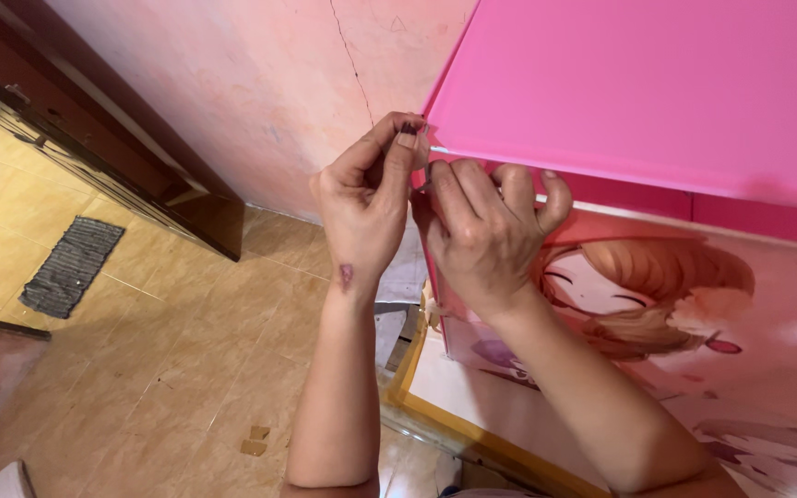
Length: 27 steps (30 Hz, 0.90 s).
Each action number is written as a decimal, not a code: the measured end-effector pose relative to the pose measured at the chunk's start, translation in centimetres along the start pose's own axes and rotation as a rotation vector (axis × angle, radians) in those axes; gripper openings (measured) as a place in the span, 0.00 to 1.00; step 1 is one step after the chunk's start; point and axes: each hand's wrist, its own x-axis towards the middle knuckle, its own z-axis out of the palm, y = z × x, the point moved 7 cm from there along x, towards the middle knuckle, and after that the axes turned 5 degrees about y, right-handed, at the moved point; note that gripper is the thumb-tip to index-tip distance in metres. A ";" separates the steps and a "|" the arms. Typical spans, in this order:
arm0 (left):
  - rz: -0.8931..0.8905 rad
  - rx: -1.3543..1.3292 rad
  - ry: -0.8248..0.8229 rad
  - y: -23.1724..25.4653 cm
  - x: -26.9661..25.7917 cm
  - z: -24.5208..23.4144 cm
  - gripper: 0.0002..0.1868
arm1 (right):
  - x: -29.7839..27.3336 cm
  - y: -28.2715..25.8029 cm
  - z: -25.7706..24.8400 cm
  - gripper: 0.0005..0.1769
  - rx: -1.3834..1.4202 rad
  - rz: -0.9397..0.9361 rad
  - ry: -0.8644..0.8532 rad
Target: The person assembles a pink modular storage unit by inserting white plastic connectors into the corners of fabric panels and snapping the panels together. They handle multiple panels and connectors, aligning edges and securing joints to build the structure.
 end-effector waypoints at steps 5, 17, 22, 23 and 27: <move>-0.005 0.019 0.011 -0.2 0.0 -0.1 0.09 | -0.8 -0.4 0.9 0.06 -0.099 -0.051 0.092; 0.025 0.021 -0.022 0.1 0.0 -0.1 0.09 | -1.6 -0.3 2.1 0.04 -0.111 -0.065 0.200; 0.051 0.050 -0.022 0.4 0.1 -0.2 0.09 | -1.7 -0.5 2.5 0.03 -0.128 -0.085 0.180; 0.054 0.044 -0.024 0.4 0.0 -0.1 0.09 | -1.8 -0.6 2.5 0.03 -0.123 -0.084 0.177; 0.067 0.032 -0.027 0.7 -0.2 0.1 0.08 | -1.8 -1.1 3.2 0.04 -0.104 -0.109 0.161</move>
